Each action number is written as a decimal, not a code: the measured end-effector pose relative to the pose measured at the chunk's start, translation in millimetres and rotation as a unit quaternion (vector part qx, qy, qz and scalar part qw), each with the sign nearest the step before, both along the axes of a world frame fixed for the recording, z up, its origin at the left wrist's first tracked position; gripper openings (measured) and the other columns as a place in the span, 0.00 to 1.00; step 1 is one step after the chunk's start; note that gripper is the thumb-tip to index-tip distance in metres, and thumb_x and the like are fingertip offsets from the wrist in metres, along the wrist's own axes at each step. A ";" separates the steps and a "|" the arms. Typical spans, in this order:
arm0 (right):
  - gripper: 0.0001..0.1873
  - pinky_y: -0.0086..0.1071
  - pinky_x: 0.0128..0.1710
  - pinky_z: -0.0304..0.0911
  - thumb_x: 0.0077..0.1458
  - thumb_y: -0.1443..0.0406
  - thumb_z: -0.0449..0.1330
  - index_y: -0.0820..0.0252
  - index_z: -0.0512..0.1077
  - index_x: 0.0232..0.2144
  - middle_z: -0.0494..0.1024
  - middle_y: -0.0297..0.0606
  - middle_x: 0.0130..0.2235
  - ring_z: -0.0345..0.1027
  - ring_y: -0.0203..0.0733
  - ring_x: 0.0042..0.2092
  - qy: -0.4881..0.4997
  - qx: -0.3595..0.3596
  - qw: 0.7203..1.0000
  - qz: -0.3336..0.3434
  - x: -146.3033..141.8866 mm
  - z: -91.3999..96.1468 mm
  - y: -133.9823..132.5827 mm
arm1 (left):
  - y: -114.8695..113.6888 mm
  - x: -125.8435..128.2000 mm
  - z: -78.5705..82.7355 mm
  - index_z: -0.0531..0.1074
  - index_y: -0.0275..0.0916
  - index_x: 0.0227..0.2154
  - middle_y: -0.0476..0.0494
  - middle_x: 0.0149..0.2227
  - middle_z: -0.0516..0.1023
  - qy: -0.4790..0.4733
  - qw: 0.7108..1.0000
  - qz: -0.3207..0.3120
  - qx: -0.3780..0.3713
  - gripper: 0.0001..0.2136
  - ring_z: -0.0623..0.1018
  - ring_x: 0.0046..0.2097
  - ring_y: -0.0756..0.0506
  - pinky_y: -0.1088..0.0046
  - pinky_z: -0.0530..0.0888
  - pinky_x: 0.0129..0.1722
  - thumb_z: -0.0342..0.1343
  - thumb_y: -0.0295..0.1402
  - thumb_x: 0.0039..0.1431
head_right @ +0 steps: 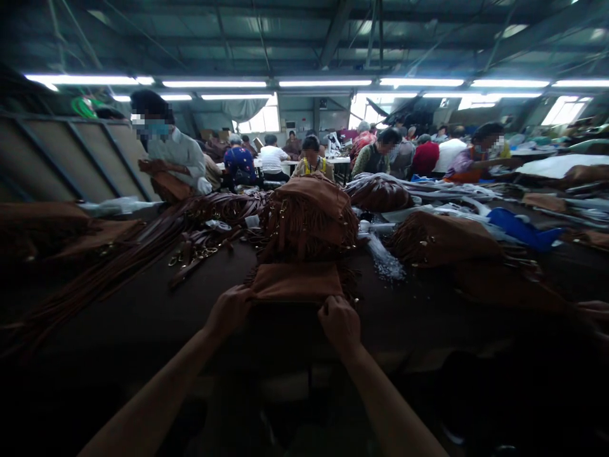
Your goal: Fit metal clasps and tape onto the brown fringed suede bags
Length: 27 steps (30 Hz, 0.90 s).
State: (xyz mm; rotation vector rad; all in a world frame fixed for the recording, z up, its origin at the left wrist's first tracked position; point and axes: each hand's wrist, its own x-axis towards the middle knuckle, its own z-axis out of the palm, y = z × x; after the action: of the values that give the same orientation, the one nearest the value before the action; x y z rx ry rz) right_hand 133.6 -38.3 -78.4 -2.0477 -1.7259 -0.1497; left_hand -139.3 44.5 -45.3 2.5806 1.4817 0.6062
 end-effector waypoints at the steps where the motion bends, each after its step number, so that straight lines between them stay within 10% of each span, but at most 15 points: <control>1: 0.07 0.31 0.38 0.55 0.57 0.64 0.54 0.59 0.71 0.30 0.75 0.38 0.35 0.68 0.41 0.39 -0.004 0.013 1.000 0.003 6.5 -2.1 -2.2 | 0.7 -3.0 -0.6 0.76 0.40 0.35 0.45 0.38 0.76 -0.008 1.000 0.002 0.001 0.10 0.74 0.41 0.46 0.72 0.68 0.42 0.53 0.23 0.55; 18: 0.08 0.36 0.46 0.62 0.54 0.64 0.55 0.60 0.73 0.32 0.73 0.42 0.46 0.67 0.46 0.47 0.057 0.041 0.998 0.003 45.3 -14.5 -3.0 | -5.3 -21.9 -17.6 0.75 0.40 0.31 0.48 0.35 0.75 -0.068 0.994 0.073 -0.049 0.03 0.74 0.36 0.47 0.73 0.67 0.36 0.57 0.27 0.54; 27: 0.07 0.35 0.46 0.61 0.54 0.65 0.54 0.59 0.72 0.33 0.74 0.42 0.45 0.66 0.44 0.46 0.063 0.039 0.996 0.055 45.6 -16.2 -4.5 | -14.8 59.7 -4.5 0.73 0.42 0.40 0.45 0.43 0.73 -0.009 0.999 -0.022 0.027 0.14 0.70 0.48 0.42 0.67 0.68 0.46 0.65 0.36 0.50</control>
State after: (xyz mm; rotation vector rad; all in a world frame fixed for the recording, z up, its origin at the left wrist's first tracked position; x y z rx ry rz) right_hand 179.2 -42.8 -94.6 -1.8615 -1.7227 -0.0503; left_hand -79.6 29.7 -49.8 2.6323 1.4171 0.6718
